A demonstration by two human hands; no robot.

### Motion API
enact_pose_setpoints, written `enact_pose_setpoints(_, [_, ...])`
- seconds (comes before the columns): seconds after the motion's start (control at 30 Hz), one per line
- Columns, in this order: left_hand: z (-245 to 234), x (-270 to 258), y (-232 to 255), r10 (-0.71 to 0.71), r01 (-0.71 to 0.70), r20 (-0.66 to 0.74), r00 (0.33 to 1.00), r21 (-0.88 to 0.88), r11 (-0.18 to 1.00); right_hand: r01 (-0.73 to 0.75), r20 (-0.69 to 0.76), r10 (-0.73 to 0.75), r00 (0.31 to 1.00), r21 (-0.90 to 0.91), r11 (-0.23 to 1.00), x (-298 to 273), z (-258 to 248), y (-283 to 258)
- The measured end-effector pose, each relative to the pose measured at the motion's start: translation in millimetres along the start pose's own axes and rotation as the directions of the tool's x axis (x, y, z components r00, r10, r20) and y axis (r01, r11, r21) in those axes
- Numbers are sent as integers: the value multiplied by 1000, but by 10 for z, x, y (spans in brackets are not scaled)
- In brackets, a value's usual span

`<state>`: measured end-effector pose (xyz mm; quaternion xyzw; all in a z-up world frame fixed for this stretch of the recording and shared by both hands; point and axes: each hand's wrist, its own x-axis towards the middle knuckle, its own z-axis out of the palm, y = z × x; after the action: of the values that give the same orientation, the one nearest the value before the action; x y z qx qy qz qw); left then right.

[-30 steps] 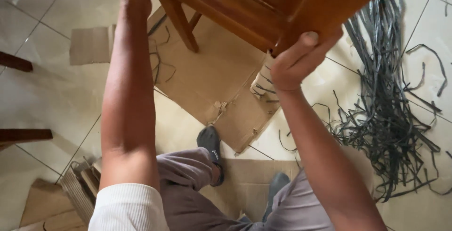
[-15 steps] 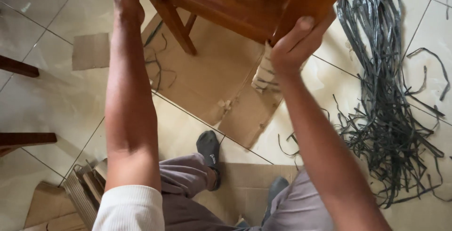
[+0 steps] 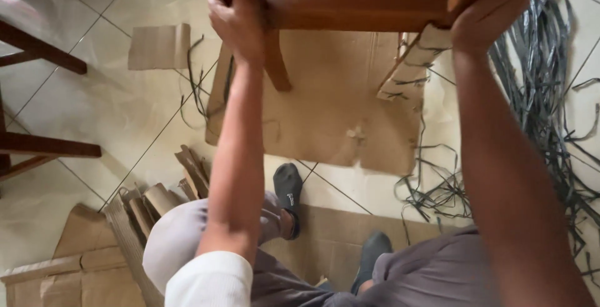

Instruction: The person wraps cardboard around wooden chair legs and secures it with plastic ties.

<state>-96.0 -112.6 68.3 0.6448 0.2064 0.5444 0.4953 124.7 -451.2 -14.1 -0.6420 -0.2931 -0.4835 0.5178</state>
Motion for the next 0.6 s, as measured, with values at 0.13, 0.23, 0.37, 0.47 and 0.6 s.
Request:
enact_pose_setpoints(0.13, [-72, -431, 252, 81, -78, -29, 996, 84, 993, -1, 54, 4, 999, -62, 998, 76, -182, 363])
enact_pose_setpoints(0.23, [-118, -764, 492, 96, -80, -95, 991, 163, 983, 156, 105, -158, 982, 32, 987, 103, -335, 671])
enact_pose_setpoints(0.37, [-271, -1078, 910, 78, -68, -24, 997, 276, 959, -167, 177, 142, 974, 137, 976, -146, -576, 1234])
enact_pose_setpoints(0.47, [-363, -1153, 1043, 175, -193, 91, 980, 274, 942, -199, 283, 172, 944, 69, 978, -127, -732, 648])
enact_pose_setpoints(0.6, [-363, -1174, 1002, 255, -294, 222, 941, 165, 942, -339, 410, 385, 827, -183, 923, -78, -726, -314])
